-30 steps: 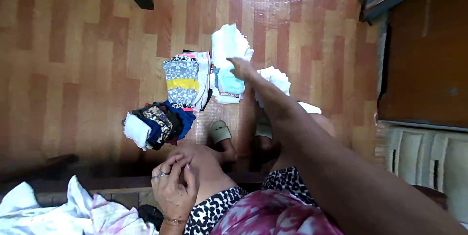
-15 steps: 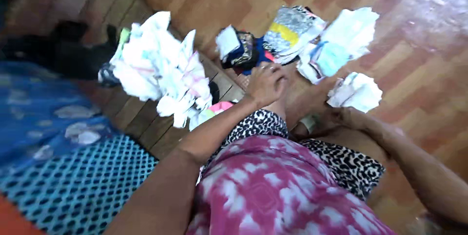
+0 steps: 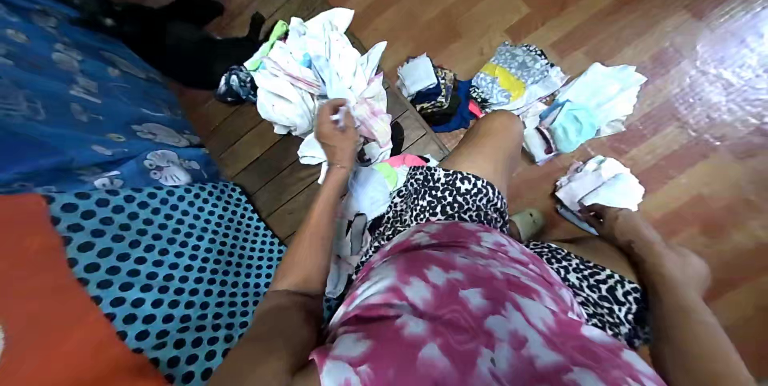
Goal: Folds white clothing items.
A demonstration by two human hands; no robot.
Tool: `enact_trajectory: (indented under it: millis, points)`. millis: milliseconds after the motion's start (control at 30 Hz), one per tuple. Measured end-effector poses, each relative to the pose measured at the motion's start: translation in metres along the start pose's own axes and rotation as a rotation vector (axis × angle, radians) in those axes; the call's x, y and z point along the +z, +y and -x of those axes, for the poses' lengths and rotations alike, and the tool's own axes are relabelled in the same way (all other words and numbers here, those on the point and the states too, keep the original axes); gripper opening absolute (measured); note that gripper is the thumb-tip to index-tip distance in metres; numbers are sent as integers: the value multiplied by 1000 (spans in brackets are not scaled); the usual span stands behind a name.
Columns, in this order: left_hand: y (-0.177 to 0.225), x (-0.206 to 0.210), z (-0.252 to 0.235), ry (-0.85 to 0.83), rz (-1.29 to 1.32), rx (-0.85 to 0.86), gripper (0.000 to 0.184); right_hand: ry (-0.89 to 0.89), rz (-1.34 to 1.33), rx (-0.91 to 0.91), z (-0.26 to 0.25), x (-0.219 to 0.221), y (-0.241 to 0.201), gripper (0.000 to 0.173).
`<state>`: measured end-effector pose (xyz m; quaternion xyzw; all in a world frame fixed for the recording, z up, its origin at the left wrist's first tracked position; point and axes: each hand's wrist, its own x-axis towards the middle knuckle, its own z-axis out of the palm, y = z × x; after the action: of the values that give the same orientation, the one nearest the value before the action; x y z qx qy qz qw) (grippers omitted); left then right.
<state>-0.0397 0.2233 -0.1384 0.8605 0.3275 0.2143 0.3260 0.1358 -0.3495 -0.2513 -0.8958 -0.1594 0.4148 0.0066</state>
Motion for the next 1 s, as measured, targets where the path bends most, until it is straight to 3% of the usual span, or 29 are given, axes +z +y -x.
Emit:
enact_trajectory:
  millis: [100, 167, 267, 333, 400, 500, 633, 767, 867, 900, 1000]
  points:
    - [-48, -39, -36, 208, -59, -292, 56, 19, -44, 5, 0, -2, -1, 32]
    - [-69, -47, -57, 223, -114, -438, 69, 25, -52, -4, -1, -3, -3, 31]
    - [-92, -53, -83, 90, -133, -481, 55, 58, -69, -39, -5, -4, -2, 30]
    - [-100, -61, -93, 160, 109, -492, 42, 108, -128, -66, -4, -2, 2, 30]
    - [-98, -81, -98, 267, 374, -495, 42, 156, -192, -70, -4, 1, 9, 31]
    - [-92, -126, -94, 327, 549, -433, 43, 118, -172, -45, -6, 7, 19, 31]
    - [-42, -171, -73, 181, 851, -221, 29, 100, -203, -65, -6, 1, 8, 30]
    - [28, -152, -50, -146, 1081, -77, 29, 312, -600, -233, 30, -49, -98, 36]
    - [86, -108, -39, -363, 1110, -14, 34, 446, -709, -591, 63, -78, -186, 28]
    - [109, -93, -35, -445, 1073, 15, 34, 505, -736, -708, 73, -88, -214, 32]
    - [173, -63, -24, -692, 941, 197, 26, 666, -773, -957, 80, -129, -288, 73]
